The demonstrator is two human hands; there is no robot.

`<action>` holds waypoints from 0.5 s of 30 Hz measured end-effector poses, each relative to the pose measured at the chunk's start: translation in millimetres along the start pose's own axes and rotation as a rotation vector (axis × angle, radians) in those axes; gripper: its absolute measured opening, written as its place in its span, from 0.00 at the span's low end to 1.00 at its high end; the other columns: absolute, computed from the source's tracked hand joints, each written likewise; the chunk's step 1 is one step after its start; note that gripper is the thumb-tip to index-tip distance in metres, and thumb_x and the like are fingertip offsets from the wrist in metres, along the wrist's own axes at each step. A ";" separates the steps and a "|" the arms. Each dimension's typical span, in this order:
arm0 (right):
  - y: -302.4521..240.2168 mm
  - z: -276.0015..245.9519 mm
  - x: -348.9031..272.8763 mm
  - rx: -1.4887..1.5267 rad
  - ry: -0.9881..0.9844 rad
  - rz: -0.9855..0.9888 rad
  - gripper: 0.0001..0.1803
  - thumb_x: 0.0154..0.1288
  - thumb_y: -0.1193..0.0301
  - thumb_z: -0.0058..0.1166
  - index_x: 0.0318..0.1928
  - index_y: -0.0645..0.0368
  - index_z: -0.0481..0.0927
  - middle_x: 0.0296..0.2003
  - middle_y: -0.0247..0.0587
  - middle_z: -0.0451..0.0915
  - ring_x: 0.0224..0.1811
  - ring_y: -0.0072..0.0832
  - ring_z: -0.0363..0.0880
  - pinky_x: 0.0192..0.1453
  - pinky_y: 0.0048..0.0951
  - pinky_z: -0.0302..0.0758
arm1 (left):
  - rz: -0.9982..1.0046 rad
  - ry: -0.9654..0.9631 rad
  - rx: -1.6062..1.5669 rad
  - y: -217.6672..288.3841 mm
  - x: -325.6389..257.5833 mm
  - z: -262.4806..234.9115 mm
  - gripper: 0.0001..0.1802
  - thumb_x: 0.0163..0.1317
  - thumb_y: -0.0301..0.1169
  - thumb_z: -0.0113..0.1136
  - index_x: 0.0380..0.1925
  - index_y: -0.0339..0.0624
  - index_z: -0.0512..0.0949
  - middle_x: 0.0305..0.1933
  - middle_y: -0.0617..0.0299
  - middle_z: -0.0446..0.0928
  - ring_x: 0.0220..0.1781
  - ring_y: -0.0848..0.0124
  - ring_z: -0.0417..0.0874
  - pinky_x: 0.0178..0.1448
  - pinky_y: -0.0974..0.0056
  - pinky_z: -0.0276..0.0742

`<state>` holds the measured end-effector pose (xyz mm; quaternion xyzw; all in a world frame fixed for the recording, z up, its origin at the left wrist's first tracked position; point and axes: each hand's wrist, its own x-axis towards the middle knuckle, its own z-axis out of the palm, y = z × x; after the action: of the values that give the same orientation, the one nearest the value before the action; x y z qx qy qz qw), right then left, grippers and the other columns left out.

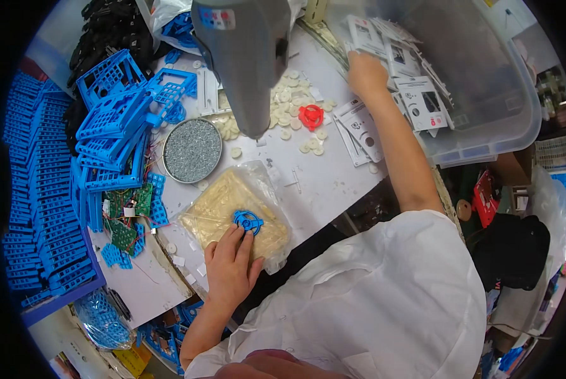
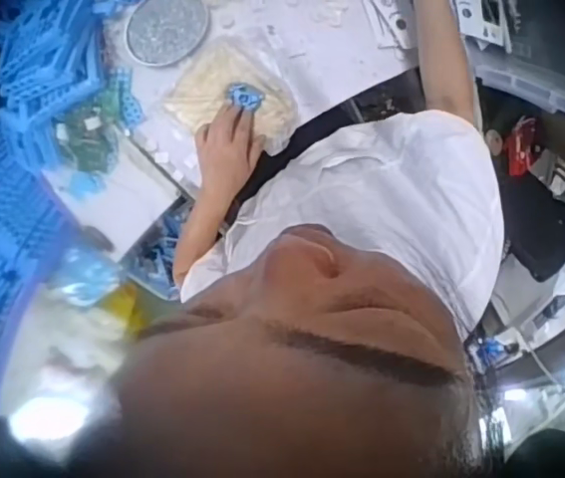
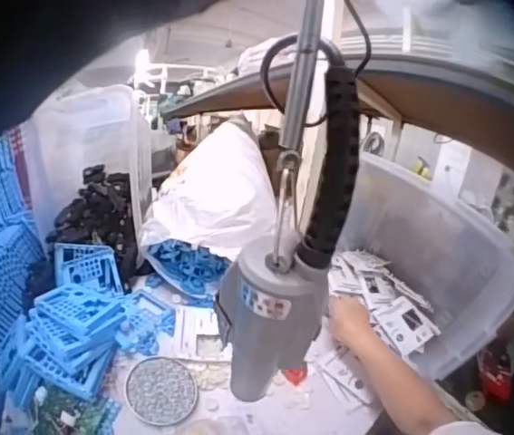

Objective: Assembling electronic components by placing circuit boards into plastic housings and packaging them into boxes.

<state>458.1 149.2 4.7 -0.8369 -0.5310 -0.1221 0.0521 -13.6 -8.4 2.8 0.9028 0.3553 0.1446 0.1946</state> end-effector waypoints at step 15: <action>-42.1 -84.7 -177.9 0.702 0.205 -0.620 0.25 0.47 0.87 0.54 0.49 0.63 0.87 0.55 0.50 0.83 0.49 0.44 0.80 0.55 0.39 0.72 | -0.025 0.017 -0.061 -2.2 -3.9 2.2 0.32 0.57 0.38 0.71 0.61 0.41 0.76 0.67 0.49 0.73 0.69 0.55 0.73 0.64 0.53 0.65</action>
<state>335.3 -6.9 38.4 -0.5547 -0.7568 -0.0272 0.3446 -16.7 -10.2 -0.6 0.8906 0.3636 0.1606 0.2210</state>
